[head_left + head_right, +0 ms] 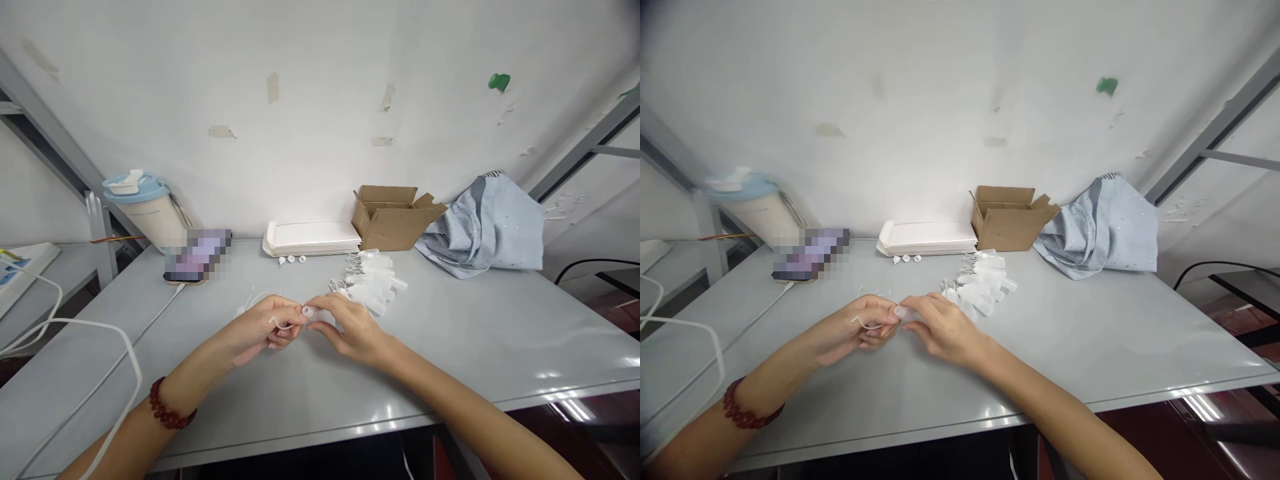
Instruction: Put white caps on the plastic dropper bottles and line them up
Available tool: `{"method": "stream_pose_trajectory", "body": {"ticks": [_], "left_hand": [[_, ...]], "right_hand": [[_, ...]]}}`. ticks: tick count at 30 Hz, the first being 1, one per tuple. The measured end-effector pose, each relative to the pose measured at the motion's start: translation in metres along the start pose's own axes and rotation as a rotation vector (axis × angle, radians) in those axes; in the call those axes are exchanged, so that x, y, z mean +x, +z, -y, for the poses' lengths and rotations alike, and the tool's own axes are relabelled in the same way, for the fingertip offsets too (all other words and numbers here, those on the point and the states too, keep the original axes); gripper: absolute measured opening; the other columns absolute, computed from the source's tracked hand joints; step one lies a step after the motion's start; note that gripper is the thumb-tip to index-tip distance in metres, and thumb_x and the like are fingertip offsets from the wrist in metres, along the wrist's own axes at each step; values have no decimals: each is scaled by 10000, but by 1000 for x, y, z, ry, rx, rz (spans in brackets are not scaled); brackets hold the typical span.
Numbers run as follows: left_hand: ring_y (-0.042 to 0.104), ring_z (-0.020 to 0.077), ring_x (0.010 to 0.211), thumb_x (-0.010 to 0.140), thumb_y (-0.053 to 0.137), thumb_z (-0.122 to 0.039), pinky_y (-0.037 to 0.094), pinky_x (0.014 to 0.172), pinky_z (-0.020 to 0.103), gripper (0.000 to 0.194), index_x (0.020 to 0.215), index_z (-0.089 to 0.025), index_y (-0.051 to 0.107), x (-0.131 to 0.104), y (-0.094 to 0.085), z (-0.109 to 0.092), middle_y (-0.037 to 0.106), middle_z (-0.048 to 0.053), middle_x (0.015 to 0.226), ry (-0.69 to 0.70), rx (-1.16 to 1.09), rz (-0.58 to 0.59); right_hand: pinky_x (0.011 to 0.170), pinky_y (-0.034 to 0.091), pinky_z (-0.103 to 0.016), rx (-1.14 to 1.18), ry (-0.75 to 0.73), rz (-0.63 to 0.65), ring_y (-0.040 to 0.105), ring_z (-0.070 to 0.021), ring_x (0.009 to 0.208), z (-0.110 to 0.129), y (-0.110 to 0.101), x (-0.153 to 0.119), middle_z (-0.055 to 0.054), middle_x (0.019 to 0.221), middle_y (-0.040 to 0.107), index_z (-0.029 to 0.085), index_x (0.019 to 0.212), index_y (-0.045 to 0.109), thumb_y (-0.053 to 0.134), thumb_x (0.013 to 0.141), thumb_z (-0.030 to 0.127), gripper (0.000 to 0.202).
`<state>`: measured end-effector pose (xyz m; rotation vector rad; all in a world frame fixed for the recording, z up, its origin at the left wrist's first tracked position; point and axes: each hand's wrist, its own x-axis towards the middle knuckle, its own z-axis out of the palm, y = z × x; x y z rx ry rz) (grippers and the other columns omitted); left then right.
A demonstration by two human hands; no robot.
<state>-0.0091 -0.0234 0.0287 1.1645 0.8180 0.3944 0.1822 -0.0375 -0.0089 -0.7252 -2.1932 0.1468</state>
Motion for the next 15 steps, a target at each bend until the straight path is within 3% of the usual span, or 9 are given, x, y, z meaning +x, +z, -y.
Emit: {"method": "stream_pose_trajectory", "body": {"ticks": [4,10,15], "left_hand": [[146,70,472,796,547,-342,116,463,244,341,546,-164,397,-2,0,-3,232,-74,519,-2,27,-29],[232,59,461,786,539,-486,206,437,211,352,665,-185,401,0,1,-2,361,-61,631,-12,68,-289],[407,90,547,778,539,-419,329,534,237,276,919,-182,536,5,-6,6,470,-29,729,28,40,-386]], "right_hand": [[674,515,-284,17,18,-41,617,-168,794,-1,0,0,-71,878,654,183,1125,473,494,888,202,239],[653,513,-280,20,125,-80,620,-162,760,-8,0,0,-72,876,647,187,1140,495,484,896,219,246],[663,508,-290,-3,125,-58,607,-167,774,-10,-1,1,-75,882,642,182,1137,495,465,895,173,244]]}}
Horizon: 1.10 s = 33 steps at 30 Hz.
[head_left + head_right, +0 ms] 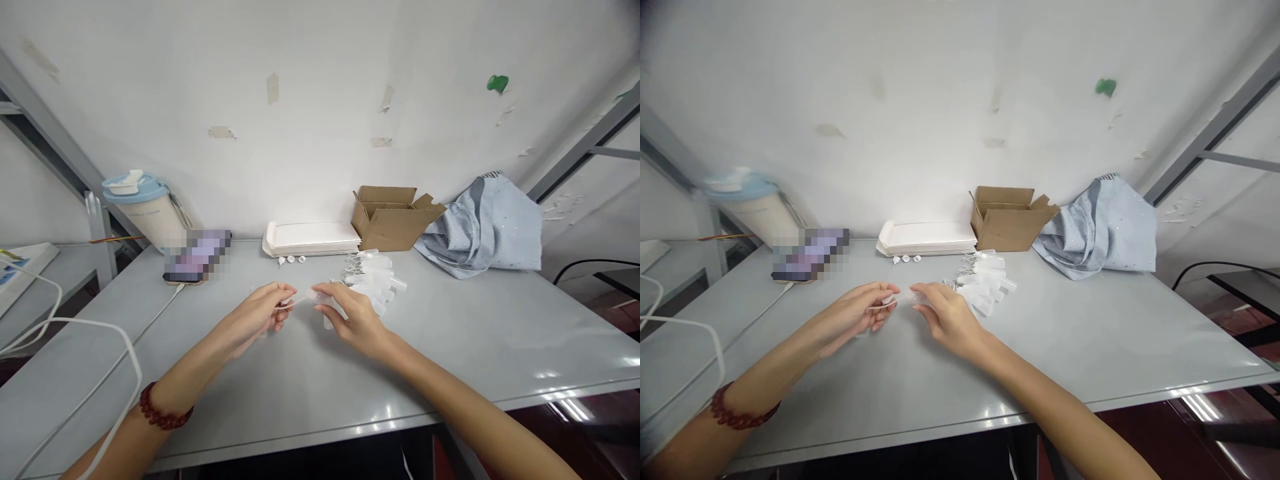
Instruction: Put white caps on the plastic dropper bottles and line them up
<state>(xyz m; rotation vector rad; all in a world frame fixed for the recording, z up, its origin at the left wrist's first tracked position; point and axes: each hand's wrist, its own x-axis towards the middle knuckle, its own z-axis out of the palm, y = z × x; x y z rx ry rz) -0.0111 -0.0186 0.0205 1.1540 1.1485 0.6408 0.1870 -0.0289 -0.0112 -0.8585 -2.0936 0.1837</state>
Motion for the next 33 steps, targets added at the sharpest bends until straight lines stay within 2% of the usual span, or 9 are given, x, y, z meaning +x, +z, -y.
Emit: {"method": "stream_pose_trajectory", "body": {"ticks": [5,9,11,15,21,27,33], "left_hand": [[472,115,626,785,530,-372,370,644,269,397,1127,-170,524,2,-6,0,553,19,863,-3,89,-23],[508,146,700,813,506,-414,390,704,290,455,1184,-152,467,1,-6,-4,592,44,889,119,205,31],[531,167,769,820,508,-420,395,717,291,429,1158,-163,450,-1,-5,-6,626,55,903,162,269,64],[552,181,835,828,505,-415,386,682,267,293,1009,-186,486,-6,-2,-11,674,65,940,149,371,107],[560,170,822,820,522,-380,402,733,272,277,997,-185,607,-6,-2,-12,667,48,937,228,359,135],[563,158,831,795,582,-375,414,788,269,272,979,-185,644,-1,-1,-5,670,38,910,231,234,75],[564,151,759,759,633,-371,437,735,268,232,873,-170,653,0,2,-2,675,30,805,222,201,3]], "right_hand": [[711,497,-319,-91,-104,18,597,-184,869,0,0,3,-99,964,643,178,1129,489,422,886,84,269],[737,485,-337,-145,-112,77,582,-183,868,1,-4,5,-98,991,638,177,1117,507,397,869,49,300],[758,478,-341,-155,-107,111,573,-182,885,1,-6,5,-99,1000,633,172,1119,515,394,859,38,317],[769,468,-344,-157,-98,144,555,-187,915,1,-6,4,-104,1015,620,165,1135,518,390,841,19,352],[756,458,-349,-136,-102,147,535,-194,909,1,-5,5,-103,1027,608,153,1143,511,389,811,-23,395],[746,453,-353,-128,-100,156,531,-201,908,1,-4,4,-105,1023,602,159,1144,506,381,809,-22,401],[732,447,-346,-108,-76,170,536,-198,881,1,-2,2,-106,1021,604,162,1153,500,371,825,-5,390]]}}
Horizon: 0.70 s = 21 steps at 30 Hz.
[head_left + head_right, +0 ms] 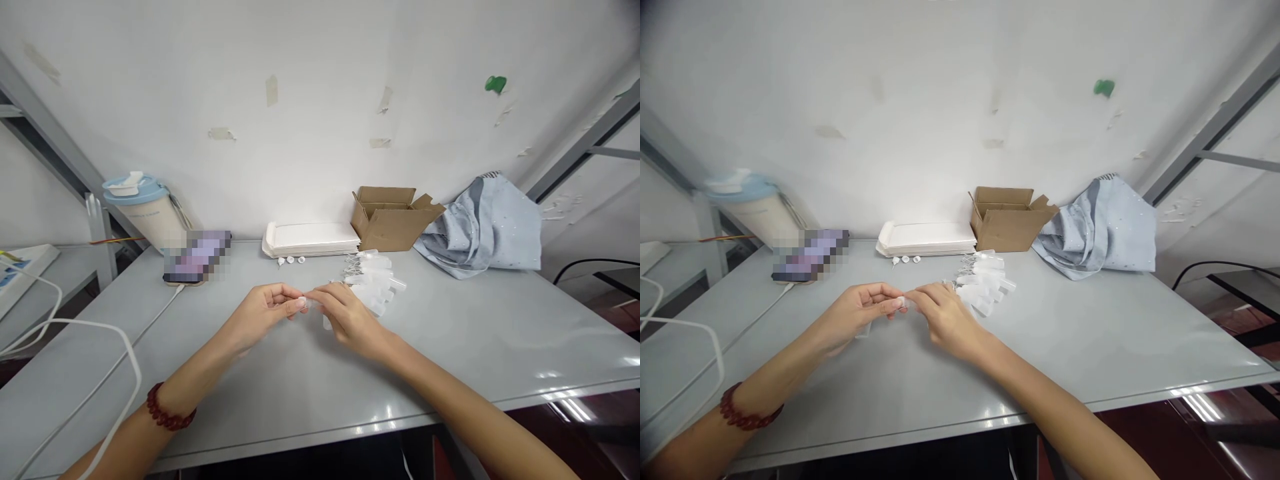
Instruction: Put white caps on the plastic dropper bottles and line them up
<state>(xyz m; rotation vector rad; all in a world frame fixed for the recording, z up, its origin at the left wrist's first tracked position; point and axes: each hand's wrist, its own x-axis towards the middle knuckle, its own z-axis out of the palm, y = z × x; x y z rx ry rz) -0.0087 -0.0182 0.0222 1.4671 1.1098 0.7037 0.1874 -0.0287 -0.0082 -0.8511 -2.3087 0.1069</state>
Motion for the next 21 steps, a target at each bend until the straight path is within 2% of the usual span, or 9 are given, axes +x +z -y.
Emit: {"method": "stream_pose_trajectory", "body": {"ticks": [5,9,12,15,21], "left_hand": [[576,144,732,737,655,-348,453,723,264,193,784,-161,659,1,3,0,670,20,761,58,-11,-24],[597,164,771,731,662,-334,465,722,268,188,800,-159,668,1,6,1,685,31,805,104,5,-49],[606,176,803,757,639,-336,466,737,276,182,814,-166,671,-1,8,5,689,34,838,169,61,-70],[605,178,821,786,612,-317,458,759,283,166,846,-175,674,-1,10,9,684,34,855,246,166,-114],[585,163,788,807,591,-237,440,738,273,124,860,-173,683,-2,8,10,667,36,829,446,311,-130]], "right_hand": [[716,448,-350,53,55,23,550,-210,851,3,1,-1,-104,956,619,167,1188,445,373,845,27,378],[724,453,-348,146,155,21,566,-216,886,5,-1,-1,-118,982,610,178,1183,410,389,872,86,325],[708,448,-327,261,255,54,580,-207,877,7,-4,-1,-102,958,613,191,1169,403,398,888,135,286],[686,436,-307,392,354,81,576,-178,787,8,-7,1,-71,876,620,185,1158,399,396,904,183,254],[652,409,-278,756,504,122,500,-119,637,5,-10,4,-19,798,620,203,1116,392,421,911,273,218]]}}
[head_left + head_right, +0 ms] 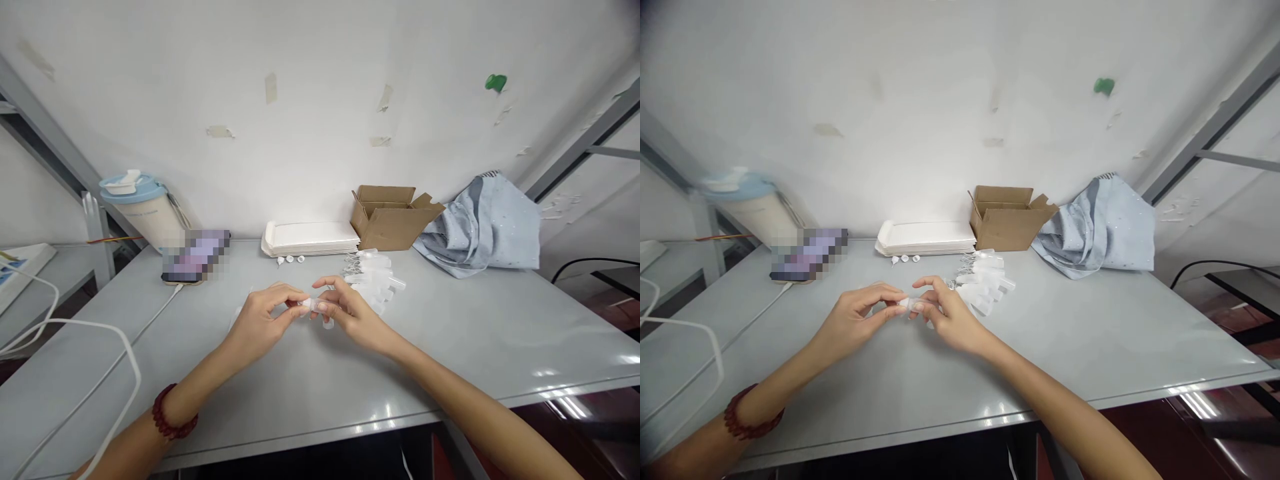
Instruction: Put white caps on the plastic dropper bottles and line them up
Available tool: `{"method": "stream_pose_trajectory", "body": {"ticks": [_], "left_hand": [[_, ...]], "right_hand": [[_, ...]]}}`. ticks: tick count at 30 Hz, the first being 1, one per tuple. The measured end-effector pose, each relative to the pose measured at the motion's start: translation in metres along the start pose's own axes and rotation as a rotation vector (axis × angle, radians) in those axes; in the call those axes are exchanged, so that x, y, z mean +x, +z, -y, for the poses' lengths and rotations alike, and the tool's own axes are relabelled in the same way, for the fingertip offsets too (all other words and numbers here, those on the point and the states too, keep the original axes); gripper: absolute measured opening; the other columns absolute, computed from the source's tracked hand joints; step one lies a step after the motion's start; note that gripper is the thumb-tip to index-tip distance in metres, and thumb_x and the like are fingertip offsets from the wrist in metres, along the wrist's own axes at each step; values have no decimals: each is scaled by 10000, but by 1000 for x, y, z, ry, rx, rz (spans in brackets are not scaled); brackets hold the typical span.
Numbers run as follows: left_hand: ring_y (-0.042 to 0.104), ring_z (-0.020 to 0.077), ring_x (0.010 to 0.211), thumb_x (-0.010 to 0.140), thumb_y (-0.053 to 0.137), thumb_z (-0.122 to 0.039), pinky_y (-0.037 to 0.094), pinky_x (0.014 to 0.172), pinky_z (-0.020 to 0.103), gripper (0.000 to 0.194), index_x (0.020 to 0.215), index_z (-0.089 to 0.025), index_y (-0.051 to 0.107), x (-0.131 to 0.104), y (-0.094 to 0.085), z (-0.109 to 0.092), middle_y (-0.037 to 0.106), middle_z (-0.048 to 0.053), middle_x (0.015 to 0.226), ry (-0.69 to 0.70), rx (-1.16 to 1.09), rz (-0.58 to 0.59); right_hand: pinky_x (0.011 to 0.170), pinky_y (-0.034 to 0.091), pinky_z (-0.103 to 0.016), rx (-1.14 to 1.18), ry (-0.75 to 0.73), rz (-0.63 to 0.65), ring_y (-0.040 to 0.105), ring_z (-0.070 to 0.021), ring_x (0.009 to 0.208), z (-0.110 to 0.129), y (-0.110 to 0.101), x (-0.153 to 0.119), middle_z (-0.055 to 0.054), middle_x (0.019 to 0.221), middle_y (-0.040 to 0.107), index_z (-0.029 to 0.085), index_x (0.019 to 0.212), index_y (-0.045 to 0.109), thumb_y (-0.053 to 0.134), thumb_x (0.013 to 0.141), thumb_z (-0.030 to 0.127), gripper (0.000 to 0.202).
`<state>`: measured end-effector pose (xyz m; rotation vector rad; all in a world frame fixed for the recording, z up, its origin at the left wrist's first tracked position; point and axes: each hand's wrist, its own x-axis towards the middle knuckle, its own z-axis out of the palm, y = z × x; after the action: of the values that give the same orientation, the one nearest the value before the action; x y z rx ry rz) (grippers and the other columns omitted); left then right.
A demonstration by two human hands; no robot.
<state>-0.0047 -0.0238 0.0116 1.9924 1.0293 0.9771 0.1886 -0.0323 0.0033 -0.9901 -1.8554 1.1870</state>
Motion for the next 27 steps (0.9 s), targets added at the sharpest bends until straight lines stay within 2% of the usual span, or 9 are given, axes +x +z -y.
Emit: {"method": "stream_pose_trajectory", "body": {"ticks": [3,8,11,15,17,20,24,27], "left_hand": [[587,161,784,817,586,-276,443,739,263,139,838,-178,682,2,-3,-3,671,28,822,-34,-88,46],[589,164,766,846,525,-377,439,716,248,278,737,-166,670,6,-7,-6,672,19,754,-202,-229,112],[560,138,674,845,507,-412,421,640,223,338,666,-162,647,7,-7,-7,642,1,675,-297,-198,122],[431,90,500,850,466,-463,331,485,207,423,601,-154,612,5,-6,-10,586,-18,584,-346,-92,140],[406,87,488,846,463,-479,312,473,209,439,586,-150,592,4,-5,-11,571,-19,569,-342,-65,136],[452,104,545,849,457,-483,339,517,213,440,585,-151,573,4,-4,-10,572,-12,584,-311,-39,137],[536,140,666,858,467,-439,392,598,228,341,713,-169,615,2,-1,-6,627,-1,696,-240,9,144],[572,161,778,859,489,-358,420,677,244,218,865,-192,630,1,1,-4,661,9,825,-132,50,121]], "right_hand": [[655,406,-279,69,10,18,492,-115,643,0,0,0,-17,810,620,211,1111,391,441,906,296,228],[718,426,-306,-2,-32,-6,533,-130,725,6,3,-4,-42,888,645,214,1131,399,446,911,289,238],[709,440,-303,-18,-61,-13,567,-147,779,8,5,-4,-52,890,664,210,1125,392,432,917,286,225],[691,433,-287,-133,-142,-61,587,-156,792,8,6,-3,-45,857,668,209,1114,390,425,913,242,207],[683,426,-284,-223,-171,-92,579,-155,759,6,6,-3,-44,838,655,202,1109,401,427,905,221,207],[657,418,-279,-277,-156,-86,557,-147,691,4,6,-3,-40,808,632,190,1108,401,408,903,206,206],[655,403,-273,-193,-83,-49,532,-138,680,3,6,-3,-26,785,623,195,1110,394,403,908,222,204],[606,374,-255,-39,24,-18,464,-116,606,3,3,-3,-2,733,608,205,1102,393,402,916,276,199]]}}
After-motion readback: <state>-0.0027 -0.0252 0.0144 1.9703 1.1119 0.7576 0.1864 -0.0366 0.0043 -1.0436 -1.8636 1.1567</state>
